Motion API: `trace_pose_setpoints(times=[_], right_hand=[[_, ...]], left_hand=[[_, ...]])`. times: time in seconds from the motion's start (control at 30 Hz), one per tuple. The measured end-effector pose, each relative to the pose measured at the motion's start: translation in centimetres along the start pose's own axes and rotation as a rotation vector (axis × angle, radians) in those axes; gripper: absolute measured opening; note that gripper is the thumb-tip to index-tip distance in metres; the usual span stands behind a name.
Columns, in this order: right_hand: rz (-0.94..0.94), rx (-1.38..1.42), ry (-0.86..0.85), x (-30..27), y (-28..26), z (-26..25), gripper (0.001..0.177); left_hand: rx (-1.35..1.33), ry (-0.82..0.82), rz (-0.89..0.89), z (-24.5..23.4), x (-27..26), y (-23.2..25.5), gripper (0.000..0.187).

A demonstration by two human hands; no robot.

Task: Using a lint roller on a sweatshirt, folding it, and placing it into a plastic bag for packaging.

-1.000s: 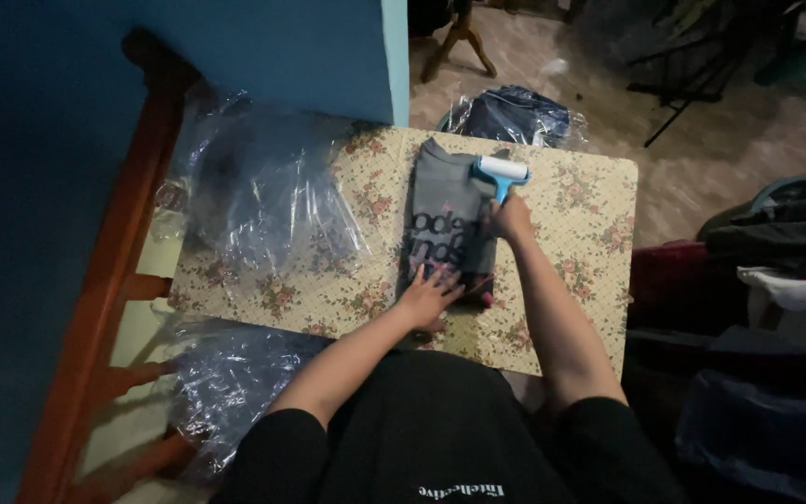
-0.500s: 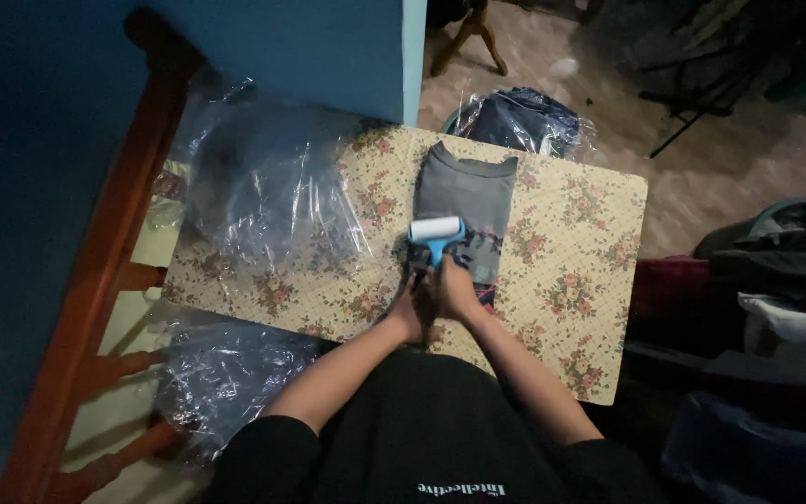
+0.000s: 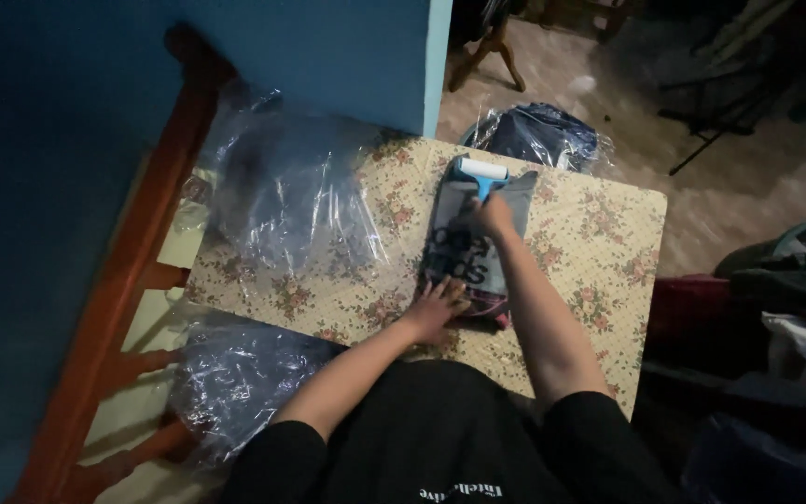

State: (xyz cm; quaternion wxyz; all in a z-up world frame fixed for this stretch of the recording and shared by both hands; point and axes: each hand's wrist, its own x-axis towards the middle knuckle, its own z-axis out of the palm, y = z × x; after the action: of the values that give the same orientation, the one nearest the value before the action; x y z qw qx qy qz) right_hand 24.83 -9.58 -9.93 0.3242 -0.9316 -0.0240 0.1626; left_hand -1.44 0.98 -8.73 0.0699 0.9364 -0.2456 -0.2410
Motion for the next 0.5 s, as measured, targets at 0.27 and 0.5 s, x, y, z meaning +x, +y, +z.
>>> trace_pose_setpoints(times=[0.27, 0.5], right_hand=[[-0.078, 0.0, -0.236, -23.6, -6.7, -5.8, 0.069], [-0.274, -0.233, -0.2, -24.2, 4.4, 2.9, 0.047]], left_hand=[[-0.778, 0.351, -0.759, 6.9, 0.2, -4.6, 0.051], [-0.916, 0.211, -0.748, 5.6, 0.4, -5.1, 0.036]])
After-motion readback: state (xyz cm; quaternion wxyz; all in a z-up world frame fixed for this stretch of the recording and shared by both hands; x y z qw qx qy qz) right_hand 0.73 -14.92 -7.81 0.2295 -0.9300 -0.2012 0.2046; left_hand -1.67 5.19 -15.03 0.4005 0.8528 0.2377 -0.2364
